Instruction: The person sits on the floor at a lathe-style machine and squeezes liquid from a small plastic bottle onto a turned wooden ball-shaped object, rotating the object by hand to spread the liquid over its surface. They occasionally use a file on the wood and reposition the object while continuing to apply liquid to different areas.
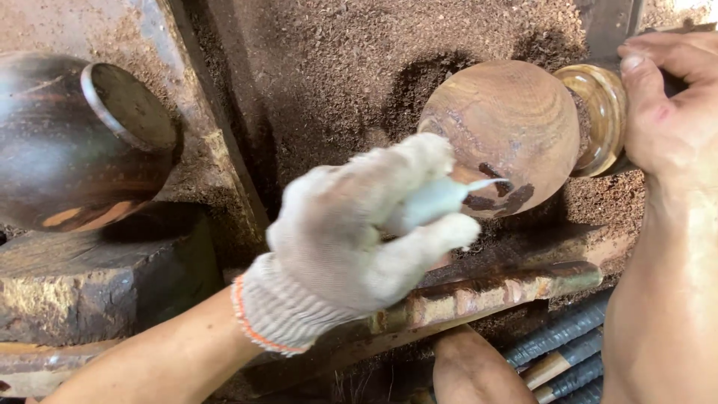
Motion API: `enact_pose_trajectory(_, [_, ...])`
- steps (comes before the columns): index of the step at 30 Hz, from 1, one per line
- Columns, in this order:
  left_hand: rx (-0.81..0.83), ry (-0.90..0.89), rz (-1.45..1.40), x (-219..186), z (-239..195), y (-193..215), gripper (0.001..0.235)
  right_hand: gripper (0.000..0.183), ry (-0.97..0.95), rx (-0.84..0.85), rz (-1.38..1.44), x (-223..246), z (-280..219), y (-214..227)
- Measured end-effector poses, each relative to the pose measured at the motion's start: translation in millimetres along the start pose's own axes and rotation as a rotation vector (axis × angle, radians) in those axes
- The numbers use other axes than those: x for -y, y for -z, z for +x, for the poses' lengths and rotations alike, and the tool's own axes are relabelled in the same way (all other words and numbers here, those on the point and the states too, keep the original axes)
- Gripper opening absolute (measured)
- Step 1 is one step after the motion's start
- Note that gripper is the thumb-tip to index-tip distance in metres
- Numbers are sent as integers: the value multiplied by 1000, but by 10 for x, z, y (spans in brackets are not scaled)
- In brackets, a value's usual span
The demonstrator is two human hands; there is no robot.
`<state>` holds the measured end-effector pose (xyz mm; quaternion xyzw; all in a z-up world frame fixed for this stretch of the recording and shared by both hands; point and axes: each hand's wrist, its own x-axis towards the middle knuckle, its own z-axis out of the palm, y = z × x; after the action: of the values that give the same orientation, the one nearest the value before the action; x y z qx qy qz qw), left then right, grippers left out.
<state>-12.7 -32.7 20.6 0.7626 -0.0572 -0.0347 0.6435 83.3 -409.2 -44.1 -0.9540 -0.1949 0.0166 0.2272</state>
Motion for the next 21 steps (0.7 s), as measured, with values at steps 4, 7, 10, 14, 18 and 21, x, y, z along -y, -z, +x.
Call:
enact_pose_trajectory(4, [-27, -11, 61, -80, 48, 1, 49, 20, -79, -51, 70, 243, 121, -2])
enact_pose_trajectory(7, [2, -41, 39, 11, 34, 58, 38, 24, 58, -7, -8, -38, -24, -11])
enact_pose_trajectory(10, [-40, -7, 25, 14, -16, 95, 45, 22, 66, -24, 12, -33, -22, -36])
enact_pose_trajectory(14, [-68, -55, -38, -1, 16, 77, 47, 20, 13, -35, 71, -89, -11, -69])
enact_pose_trajectory(18, [-52, 49, -70, 66, -29, 91, 50, 21, 30, -62, 84, -369, -130, -118])
enact_pose_trajectory(21, [-112, -31, 15, 110, -15, 88, 50, 24, -15, -73, 68, -332, -174, -112])
